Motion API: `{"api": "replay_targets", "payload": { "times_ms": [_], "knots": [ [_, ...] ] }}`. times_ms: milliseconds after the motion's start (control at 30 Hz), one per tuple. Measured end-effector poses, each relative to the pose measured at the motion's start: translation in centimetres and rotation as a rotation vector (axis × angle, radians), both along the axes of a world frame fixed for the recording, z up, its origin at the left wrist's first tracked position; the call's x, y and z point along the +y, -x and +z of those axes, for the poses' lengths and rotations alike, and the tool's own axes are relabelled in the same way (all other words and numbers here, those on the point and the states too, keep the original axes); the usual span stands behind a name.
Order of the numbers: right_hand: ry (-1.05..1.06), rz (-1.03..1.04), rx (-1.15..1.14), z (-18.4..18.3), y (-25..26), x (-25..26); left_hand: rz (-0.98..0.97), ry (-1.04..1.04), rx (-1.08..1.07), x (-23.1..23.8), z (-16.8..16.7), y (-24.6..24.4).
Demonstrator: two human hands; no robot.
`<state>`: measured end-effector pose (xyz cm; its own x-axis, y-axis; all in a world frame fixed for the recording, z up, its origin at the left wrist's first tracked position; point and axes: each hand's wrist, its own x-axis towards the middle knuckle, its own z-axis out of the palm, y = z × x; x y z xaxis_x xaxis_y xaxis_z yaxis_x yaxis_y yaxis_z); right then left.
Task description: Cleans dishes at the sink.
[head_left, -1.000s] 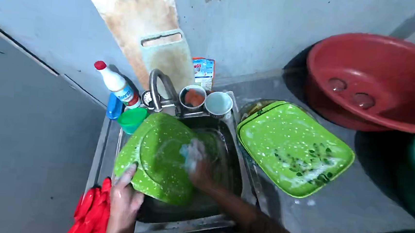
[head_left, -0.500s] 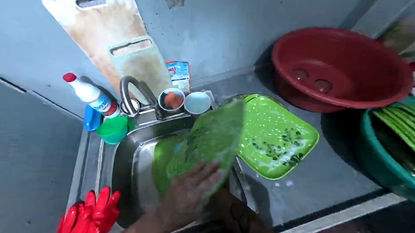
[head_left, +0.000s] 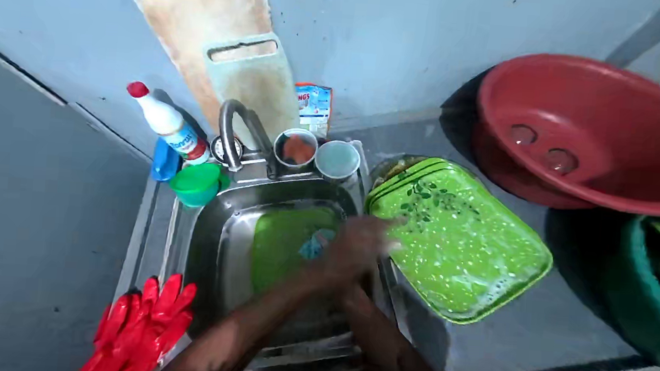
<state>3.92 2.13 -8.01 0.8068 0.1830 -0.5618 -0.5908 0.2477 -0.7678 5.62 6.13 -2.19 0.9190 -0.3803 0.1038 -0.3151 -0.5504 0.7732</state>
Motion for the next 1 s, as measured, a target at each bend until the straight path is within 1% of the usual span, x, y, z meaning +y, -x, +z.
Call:
{"api": "replay_targets", "payload": {
  "times_ms": [33,67,100,133,167,233,300,367,433,500,567,600,633,700,733,767,833,867,900,933,967,1000],
  "knots": [
    [0.032,-0.025,-0.004,0.5,-0.8,0.3,0.222,0.034,0.082,3.2,-0.5,-1.1],
    [0.086,-0.033,-0.038,1.0,-1.8,0.7,0.416,0.026,0.125,6.6,-1.6,-2.1],
    [0.14,-0.037,-0.09,1.9,-2.9,1.1,0.565,-0.052,0.16,9.9,-3.2,-3.0],
    [0.207,-0.016,-0.163,2.9,-4.3,1.3,0.637,-0.186,0.219,12.8,-4.9,-3.6],
    [0.302,0.037,-0.254,3.8,-6.0,1.4,0.648,-0.321,0.289,15.1,-6.7,-3.9],
    [0.587,0.145,-0.507,4.8,-10.1,1.7,0.566,-0.57,0.466,17.9,-9.8,-3.7],
    [0.9,0.203,-0.763,4.1,-14.5,2.4,0.491,-0.667,0.529,19.4,-12.5,-3.2],
    [1.152,0.353,-0.881,2.8,-17.8,2.5,0.471,-0.683,0.554,19.7,-14.1,-2.9],
    [1.273,0.567,-0.872,1.3,-19.7,2.1,0.485,-0.695,0.545,19.3,-15.3,-2.9],
    [1.321,0.705,-0.862,-0.5,-20.5,2.0,0.471,-0.732,0.601,18.5,-15.6,-3.4],
    [1.38,0.692,-0.908,-1.5,-20.4,2.1,0.455,-0.703,0.704,18.0,-16.1,-3.7],
    [1.39,0.652,-0.946,-1.8,-20.4,2.2,0.463,-0.638,0.743,17.9,-16.4,-3.6],
    [1.377,0.622,-0.964,-1.7,-20.4,2.2,0.488,-0.535,0.768,17.7,-16.6,-3.2],
    [1.305,0.601,-0.886,-0.6,-20.4,2.0,0.539,-0.358,0.783,17.3,-16.9,-2.7],
    [1.225,0.581,-0.793,0.2,-20.5,1.8,0.563,-0.277,0.794,17.1,-16.8,-2.6],
    [1.111,0.502,-0.729,0.6,-20.8,1.6,0.605,-0.176,0.797,17.3,-16.8,-2.4],
    [0.773,0.236,-0.681,1.0,-21.0,1.3,0.727,0.054,0.819,18.2,-16.8,-2.1],
    [0.562,0.091,-0.669,1.1,-20.6,1.3,0.793,0.172,0.834,18.7,-16.8,-2.0],
    [0.345,-0.012,-0.639,1.2,-20.1,1.6,0.831,0.244,0.833,19.4,-16.7,-1.7],
    [0.149,-0.04,-0.548,1.5,-19.5,1.7,0.84,0.299,0.827,20.0,-16.6,-1.5],
    [0.011,-0.034,-0.439,1.7,-18.7,1.9,0.823,0.346,0.815,20.6,-16.3,-1.0],
    [-0.067,-0.019,-0.343,2.0,-17.7,2.2,0.799,0.388,0.785,20.9,-15.7,-0.6]
  ]
}}
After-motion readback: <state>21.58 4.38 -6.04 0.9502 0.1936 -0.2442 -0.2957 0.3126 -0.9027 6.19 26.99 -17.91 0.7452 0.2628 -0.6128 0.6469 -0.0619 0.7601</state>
